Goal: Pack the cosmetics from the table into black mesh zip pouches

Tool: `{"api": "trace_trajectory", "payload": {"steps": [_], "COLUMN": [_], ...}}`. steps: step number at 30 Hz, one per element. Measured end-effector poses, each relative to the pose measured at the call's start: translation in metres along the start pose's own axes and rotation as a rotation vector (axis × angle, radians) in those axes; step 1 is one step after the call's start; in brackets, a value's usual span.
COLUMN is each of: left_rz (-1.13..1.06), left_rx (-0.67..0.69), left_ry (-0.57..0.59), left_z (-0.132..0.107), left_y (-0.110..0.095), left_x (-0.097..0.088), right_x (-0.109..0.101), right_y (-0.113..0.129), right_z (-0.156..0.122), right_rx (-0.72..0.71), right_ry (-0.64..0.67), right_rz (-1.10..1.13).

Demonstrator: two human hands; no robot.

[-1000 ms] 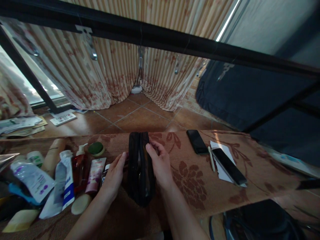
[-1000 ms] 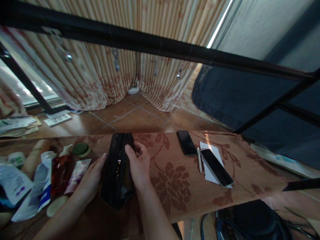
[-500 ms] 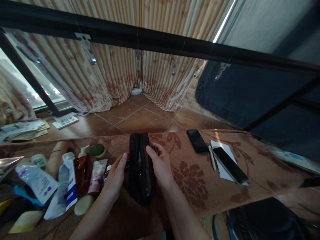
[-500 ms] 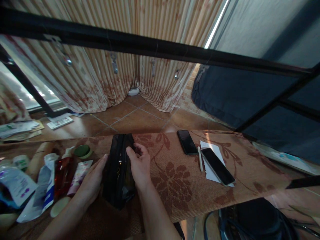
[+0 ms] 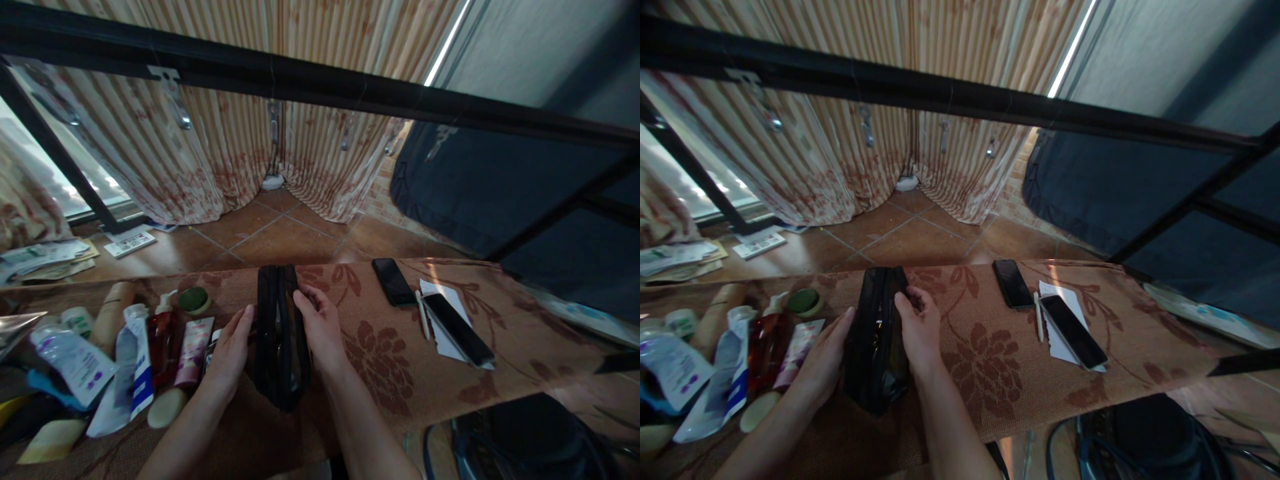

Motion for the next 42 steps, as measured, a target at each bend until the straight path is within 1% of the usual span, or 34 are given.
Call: {"api": "trace_trajectory", "payload": {"steps": [11,17,24,27,36,39,42], "left_rz": [0.029,0.015,0.028,0.017,-0.029,-0.033,-0.004], "left_rx": [0.037,0.026,0.035,0.027,0.019,0.051,0.094], "left_ry": [-0.002,0.007,0.01,0.009,0.029,0.014,0.013], "left_z": [-0.0013,-0.003,-0.0023,-0.0014,-0.0068,-0.0058,-0.0042], "left_y": [-0.002,-0.0039,-0.0025,-0.0017,-0.0078,-0.0055,-0.0034], "left_x": [-0.0002,0.0013,0.0,-0.0014,-0.0004,-0.0029,-0.0055], "right_x": [-0.0008,0.0001,0.0001,-0.0004,-0.0039,-0.0044,-0.0037], "right_y": [0.0013,0.0032,0.003,0.0028,0.0029,0.0052,0.0074], "right_z": [-0.0005,-0.0017,-0.0023,-0.0031,-0.0042,-0.0065,-0.0085], "right_rx": [0.0,-0.004,0.002,0.005,-0.009,0.03,0.083], "right_ry": [0.013,0.035,0.025,0.038,0.051,0.07,0.044], "right_rz": [-0.036,-0.012,0.0,-0.022,-0.068,-0.064,-0.063]}}
Point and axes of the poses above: each hand's wrist, its own z-axis towards the middle knuckle, its own x-axis out of the palm, y = z × x, the point moved 1 cm from there along z, towards the middle knuckle, and after that the axes turned 8 degrees about -x, right-handed, at the moved point
